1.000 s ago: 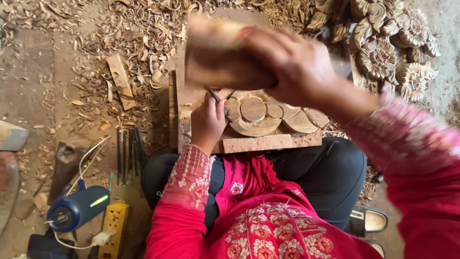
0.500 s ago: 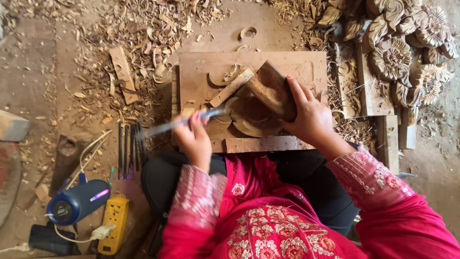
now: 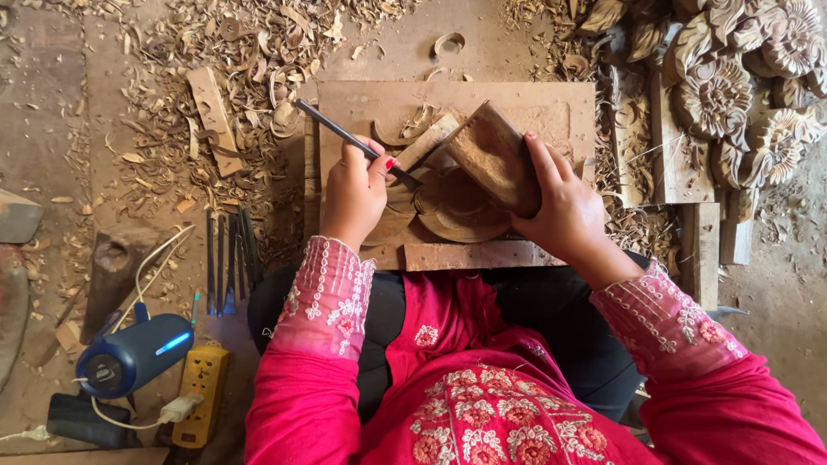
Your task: The person carves a wooden piece using a chisel and a wooden mallet. They repeatedly strike the chisel to shape the wood, occasionally adjusting the tool and the workpiece.
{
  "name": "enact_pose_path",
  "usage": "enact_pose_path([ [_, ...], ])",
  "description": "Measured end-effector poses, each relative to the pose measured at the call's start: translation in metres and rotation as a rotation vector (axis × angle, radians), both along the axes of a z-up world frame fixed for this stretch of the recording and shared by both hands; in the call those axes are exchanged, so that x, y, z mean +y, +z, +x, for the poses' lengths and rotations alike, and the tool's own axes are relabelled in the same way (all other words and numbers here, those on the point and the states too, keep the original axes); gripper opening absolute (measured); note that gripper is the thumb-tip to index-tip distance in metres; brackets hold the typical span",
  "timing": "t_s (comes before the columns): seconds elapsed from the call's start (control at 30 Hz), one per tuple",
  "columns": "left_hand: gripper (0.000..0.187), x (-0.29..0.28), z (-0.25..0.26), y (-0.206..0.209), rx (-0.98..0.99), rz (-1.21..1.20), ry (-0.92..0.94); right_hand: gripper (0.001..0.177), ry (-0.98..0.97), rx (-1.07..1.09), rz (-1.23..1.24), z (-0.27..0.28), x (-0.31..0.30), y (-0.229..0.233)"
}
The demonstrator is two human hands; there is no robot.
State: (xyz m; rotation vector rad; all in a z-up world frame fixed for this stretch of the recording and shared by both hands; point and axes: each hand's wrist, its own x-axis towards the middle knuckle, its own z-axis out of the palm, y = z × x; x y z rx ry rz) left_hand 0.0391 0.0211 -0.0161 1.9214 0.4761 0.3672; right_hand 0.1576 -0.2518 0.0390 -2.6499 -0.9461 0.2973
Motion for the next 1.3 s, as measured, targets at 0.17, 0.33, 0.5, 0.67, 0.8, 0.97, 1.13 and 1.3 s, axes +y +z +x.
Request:
enact_pose_path([
  [0.17,0.014,0.0,0.007,-0.004,-0.029,0.013,-0.056,0.113,-0.004,-0.016,0.0,-0.001,-0.003,-0.004],
  [0.33,0.009,0.002,0.021,0.001,0.113,-0.017,-0.096,0.114,0.006,-0.032,0.028,0.002,-0.006,-0.009],
  [0.5,0.013,0.001,0.037,0.002,0.078,0.208,-0.16,0.109,0.188,-0.214,0.343,0.032,0.012,0.014],
  [0.67,0.016,0.001,0.044,0.008,0.166,0.189,-0.162,0.092,0.24,-0.426,0.487,0.078,0.057,0.073],
  [0.8,0.014,-0.002,0.04,0.011,0.102,0.175,-0.183,0.071,0.458,-0.572,0.031,0.093,0.09,0.11],
  [0.97,0.012,-0.002,0.037,-0.013,0.051,0.276,-0.18,0.065,0.334,-0.529,0.005,0.081,0.103,0.123],
  [1.13,0.008,-0.031,0.001,-0.015,0.277,0.434,-0.243,0.089,0.451,-0.505,0.179,0.066,0.079,0.134],
  [1.3,0.011,-0.098,-0.12,-0.013,-0.018,0.07,-0.255,0.106,0.208,-0.275,0.34,0.041,0.02,0.105],
])
